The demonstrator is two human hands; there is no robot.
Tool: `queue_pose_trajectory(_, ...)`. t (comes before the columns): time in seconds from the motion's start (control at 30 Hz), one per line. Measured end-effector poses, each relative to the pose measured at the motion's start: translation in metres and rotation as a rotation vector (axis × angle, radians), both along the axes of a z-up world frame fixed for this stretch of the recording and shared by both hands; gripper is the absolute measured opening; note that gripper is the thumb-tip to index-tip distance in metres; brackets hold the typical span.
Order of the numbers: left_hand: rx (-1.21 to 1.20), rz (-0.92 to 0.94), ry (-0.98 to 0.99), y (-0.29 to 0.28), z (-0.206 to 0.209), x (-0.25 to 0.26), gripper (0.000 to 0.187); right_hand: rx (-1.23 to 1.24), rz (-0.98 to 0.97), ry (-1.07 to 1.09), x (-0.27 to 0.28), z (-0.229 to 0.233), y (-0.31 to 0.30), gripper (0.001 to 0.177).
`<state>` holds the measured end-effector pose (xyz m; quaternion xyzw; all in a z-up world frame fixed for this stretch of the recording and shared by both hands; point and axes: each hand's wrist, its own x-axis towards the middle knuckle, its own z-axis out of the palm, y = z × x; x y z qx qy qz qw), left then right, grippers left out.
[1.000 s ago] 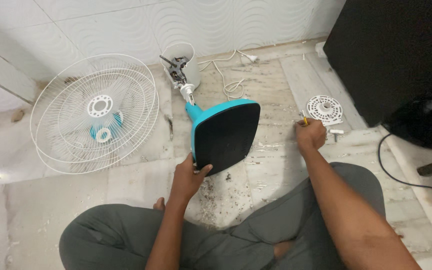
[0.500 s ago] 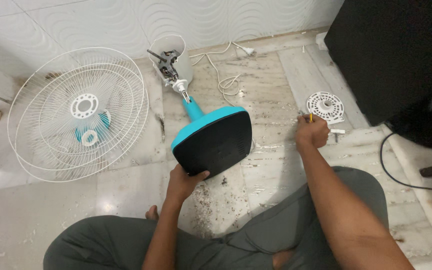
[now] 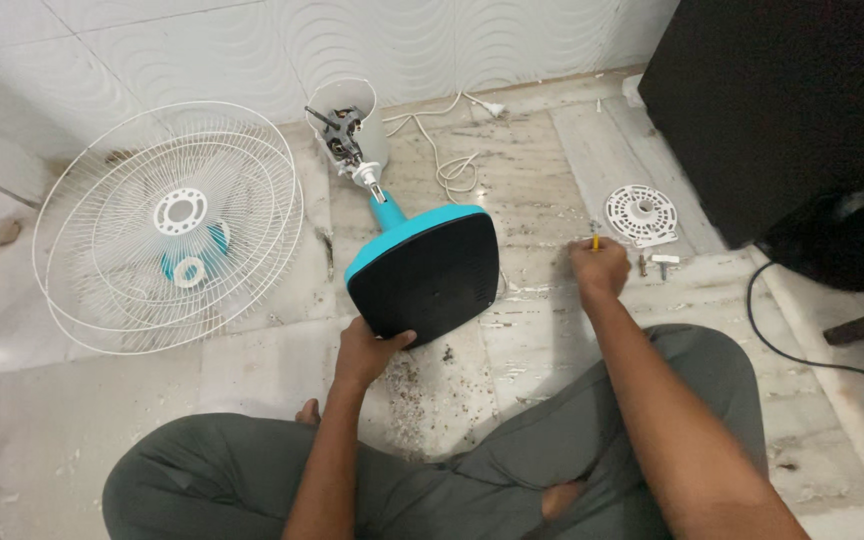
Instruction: The person disassembles a blue pedestal fan base using a screwdriver. They remove the back cover, unscrew internal components, and detach the control module from the housing.
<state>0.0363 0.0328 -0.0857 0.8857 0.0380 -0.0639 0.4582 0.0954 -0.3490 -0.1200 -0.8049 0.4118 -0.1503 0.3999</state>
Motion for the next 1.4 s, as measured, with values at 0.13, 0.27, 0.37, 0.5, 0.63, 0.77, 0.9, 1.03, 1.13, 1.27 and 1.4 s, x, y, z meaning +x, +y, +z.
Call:
queue_pose_trajectory(0.13,0.005,0.027,-0.001,0.008,0.002,-0.005,0.042,0.304,0.332,0.062,-0.015,-0.002,0.02,0.03)
queue_pose_trajectory(0.27,0.057,0.043,-0.09,0.007,0.003,-0.009,0.046,0.142,0.637,0.159,-0.049,-0.006,0.055,0.039)
queue_pose_trajectory(0.37,0.01,0.03,-0.133,0.004,0.003,-0.012,0.053,0.158,0.689,0.274,-0.079,-0.014,0.08,0.034)
queue_pose_trajectory(0.5,0.003,0.005,-0.179,0.005,-0.002,-0.013,0.055,0.055,0.711,0.229,-0.104,-0.033,0.091,0.034)
queue_pose_trajectory(0.63,-0.074,-0.018,-0.223,0.004,0.001,-0.003,0.058,-0.127,0.755,0.028,-0.105,-0.042,0.094,0.031)
queue_pose_trajectory(0.77,-0.08,-0.016,-0.177,0.006,-0.008,-0.009,0.058,0.03,0.715,0.203,-0.102,-0.046,0.095,0.034)
queue_pose_trajectory(0.9,-0.084,-0.013,-0.185,0.004,-0.01,-0.007,0.061,-0.012,0.709,0.158,-0.102,-0.043,0.102,0.032)
queue_pose_trajectory(1.03,-0.07,-0.003,-0.128,0.003,-0.011,-0.006,0.059,-0.038,0.717,0.117,-0.107,-0.033,0.104,0.033)
queue_pose_trajectory(1.13,-0.114,-0.018,-0.159,0.003,-0.011,-0.006,0.06,0.06,0.695,0.186,-0.111,-0.024,0.105,0.034)
queue_pose_trajectory(1.27,-0.132,-0.021,-0.169,0.002,-0.009,-0.007,0.06,0.075,0.694,0.163,-0.111,-0.02,0.106,0.031)
queue_pose_trajectory(1.4,-0.095,0.005,-0.078,0.002,-0.005,-0.008,0.061,0.149,0.678,0.161,-0.11,-0.019,0.105,0.029)
